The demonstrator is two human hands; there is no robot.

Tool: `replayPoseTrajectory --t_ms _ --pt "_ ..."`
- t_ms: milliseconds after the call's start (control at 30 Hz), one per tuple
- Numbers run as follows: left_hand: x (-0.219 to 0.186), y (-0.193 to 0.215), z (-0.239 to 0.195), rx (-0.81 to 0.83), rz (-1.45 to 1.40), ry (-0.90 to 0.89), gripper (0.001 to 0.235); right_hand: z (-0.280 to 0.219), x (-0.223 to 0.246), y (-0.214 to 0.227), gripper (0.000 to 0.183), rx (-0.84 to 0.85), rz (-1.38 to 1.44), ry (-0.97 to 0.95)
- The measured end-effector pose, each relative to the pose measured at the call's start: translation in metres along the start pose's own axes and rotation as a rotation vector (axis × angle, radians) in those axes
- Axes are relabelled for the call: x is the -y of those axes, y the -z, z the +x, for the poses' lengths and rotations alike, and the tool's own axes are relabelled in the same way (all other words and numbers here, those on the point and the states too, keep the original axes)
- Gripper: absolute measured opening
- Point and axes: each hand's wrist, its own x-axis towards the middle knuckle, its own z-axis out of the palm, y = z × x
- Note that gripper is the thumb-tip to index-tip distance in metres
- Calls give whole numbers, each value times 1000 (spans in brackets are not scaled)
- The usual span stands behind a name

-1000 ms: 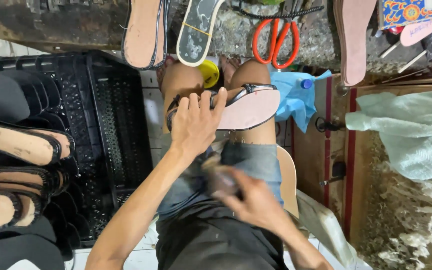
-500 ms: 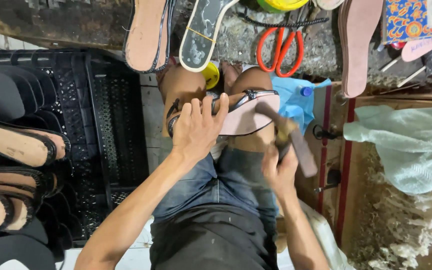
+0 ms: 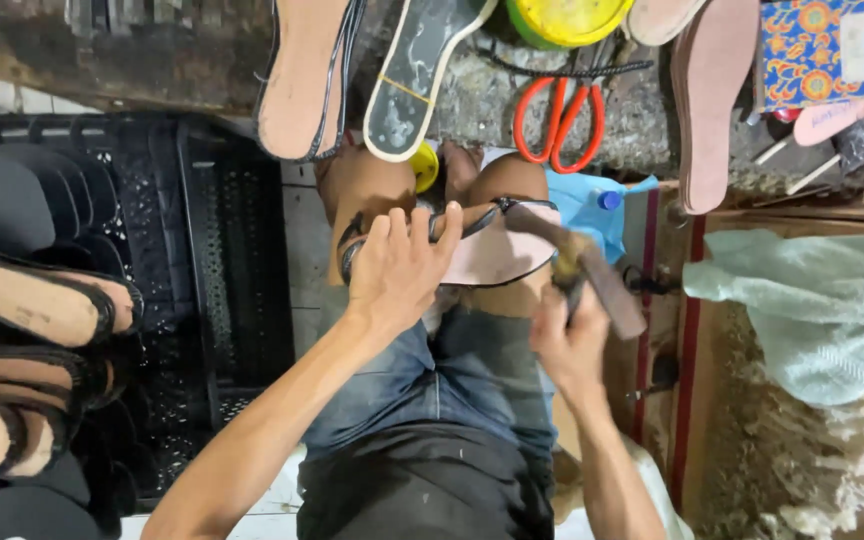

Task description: Assembling and lasting sandals by hand using a last, hammer, and scissors to shape the upper.

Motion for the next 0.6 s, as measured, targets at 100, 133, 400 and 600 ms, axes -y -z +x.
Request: replayPoseTrajectory --t_ms 100,133,400,600 --pt "-9 -2 -7 6 -2 16 60 -16 7 10 47 19 -140 -4" --pt "-11 -1 -9 -11 8 31 52 -27 -2 7 23 -73 279 -133" --pt "-11 -4 -8 -58 25 49 47 -34 10 15 44 65 -167 -32" --pt "-4 -4 -10 51 25 -6 74 -29 23 9 23 20 -23 -246"
